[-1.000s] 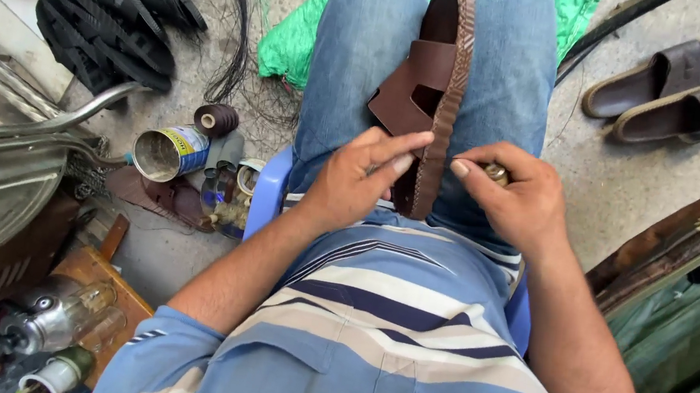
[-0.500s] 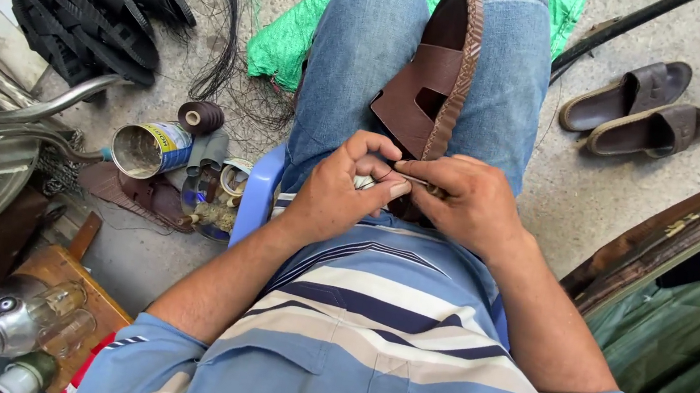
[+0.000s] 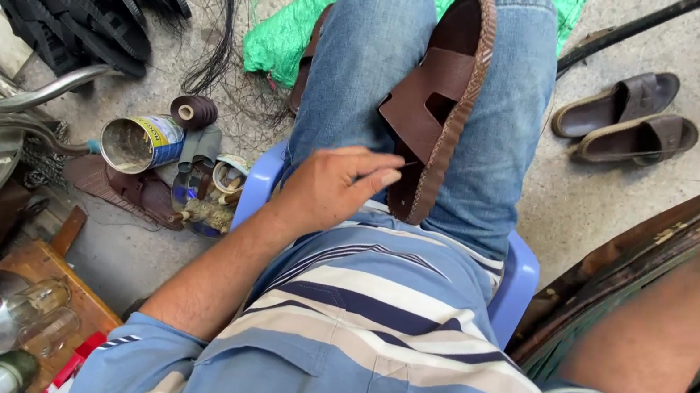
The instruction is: Hand-sewing a leather sandal strap using a needle and thread in a repair shop environment.
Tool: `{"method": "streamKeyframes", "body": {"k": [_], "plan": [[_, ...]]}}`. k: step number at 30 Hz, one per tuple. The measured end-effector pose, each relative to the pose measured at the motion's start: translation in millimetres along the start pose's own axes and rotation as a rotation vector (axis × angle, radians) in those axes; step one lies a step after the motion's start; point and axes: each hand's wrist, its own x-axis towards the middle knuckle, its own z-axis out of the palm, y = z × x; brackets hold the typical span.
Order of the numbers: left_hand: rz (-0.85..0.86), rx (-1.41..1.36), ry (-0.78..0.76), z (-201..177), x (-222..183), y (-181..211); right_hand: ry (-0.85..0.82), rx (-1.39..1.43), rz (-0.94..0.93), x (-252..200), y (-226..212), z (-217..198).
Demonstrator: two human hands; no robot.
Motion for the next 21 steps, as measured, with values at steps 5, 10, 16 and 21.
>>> {"method": "streamKeyframes", "body": {"k": [5, 10, 16, 21], "plan": [[0.075, 0.167, -0.123, 8.1, -1.4, -9.4, -0.579, -1.084, -0.757, -171.0, -86.5, 315.7], [0.122, 0.057, -0.178, -5.9, -8.3, 7.2, -0.719, -1.140, -0.427, -210.7, -43.1, 351.3], [0.112, -0.909, -0.365, -32.3, -20.3, 51.1, -0.775, -0.951, -0.281, -206.4, -58.5, 356.0], [-0.058, -0.278, 0.020, 20.0, -2.8, -0.4, -0.818, -0.883, -0.264, -206.7, -61.3, 363.6]]}}
